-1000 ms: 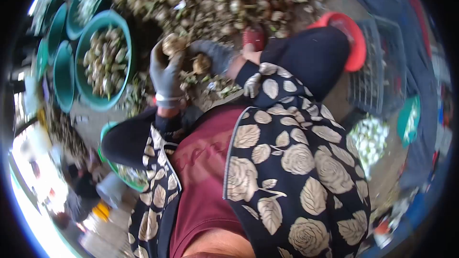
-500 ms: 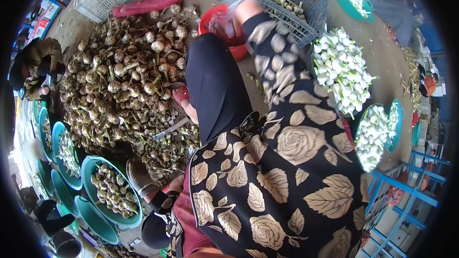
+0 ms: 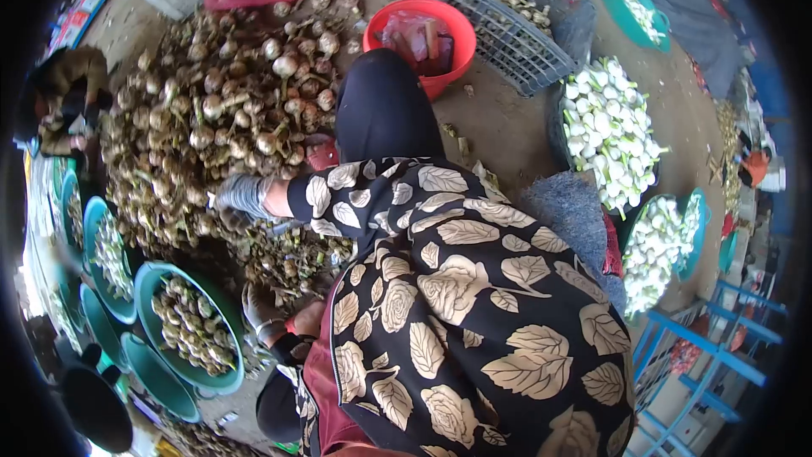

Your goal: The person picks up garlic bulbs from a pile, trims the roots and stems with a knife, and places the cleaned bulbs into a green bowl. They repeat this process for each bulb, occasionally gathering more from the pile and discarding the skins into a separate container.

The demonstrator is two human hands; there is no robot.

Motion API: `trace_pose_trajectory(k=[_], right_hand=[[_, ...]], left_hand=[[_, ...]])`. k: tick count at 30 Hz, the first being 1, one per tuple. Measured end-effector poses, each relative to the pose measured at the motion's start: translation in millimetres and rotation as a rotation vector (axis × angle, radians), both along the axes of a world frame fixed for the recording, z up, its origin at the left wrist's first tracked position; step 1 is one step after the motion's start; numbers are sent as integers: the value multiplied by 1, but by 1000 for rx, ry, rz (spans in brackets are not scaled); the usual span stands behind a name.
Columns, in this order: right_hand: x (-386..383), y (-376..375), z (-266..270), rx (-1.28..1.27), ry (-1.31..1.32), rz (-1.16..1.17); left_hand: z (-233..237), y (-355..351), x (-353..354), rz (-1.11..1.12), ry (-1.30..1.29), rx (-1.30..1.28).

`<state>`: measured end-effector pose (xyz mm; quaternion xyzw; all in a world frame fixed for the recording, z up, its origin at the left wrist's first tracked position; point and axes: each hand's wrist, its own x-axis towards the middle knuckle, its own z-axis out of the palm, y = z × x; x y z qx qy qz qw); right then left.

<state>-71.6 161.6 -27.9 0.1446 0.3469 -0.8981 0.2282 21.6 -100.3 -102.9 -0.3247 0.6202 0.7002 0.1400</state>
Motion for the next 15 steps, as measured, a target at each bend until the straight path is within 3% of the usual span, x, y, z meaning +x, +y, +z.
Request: trace_pose_trajectory(k=[2,4,6,7,8,9,11,12,15], right_hand=[[-9,-36,-112,777,629,-61],[22,-44,-144,1154,710,241],[29,-2,-180,1440,728,526],[25,24,-212,1527,710,606],[18,42,-241,1598,768,683],[29,31,-182,1613,403,671],[38,11,-143,1724,221,770],[38,12,-156,1777,188,841],[41,-16,-130,1862,315,1075]], left_hand=[[-39,-23,8,0,27,118],[-95,-29,4,51,11,71],[-141,-56,19,104,10,-51],[-131,-57,25,-29,26,-372],[-118,-52,30,151,-71,-283],[-136,-55,41,203,-77,-322],[-137,-58,45,283,-105,-364],[-145,-57,46,219,-184,-543],[-99,-28,38,2,-255,-759]])
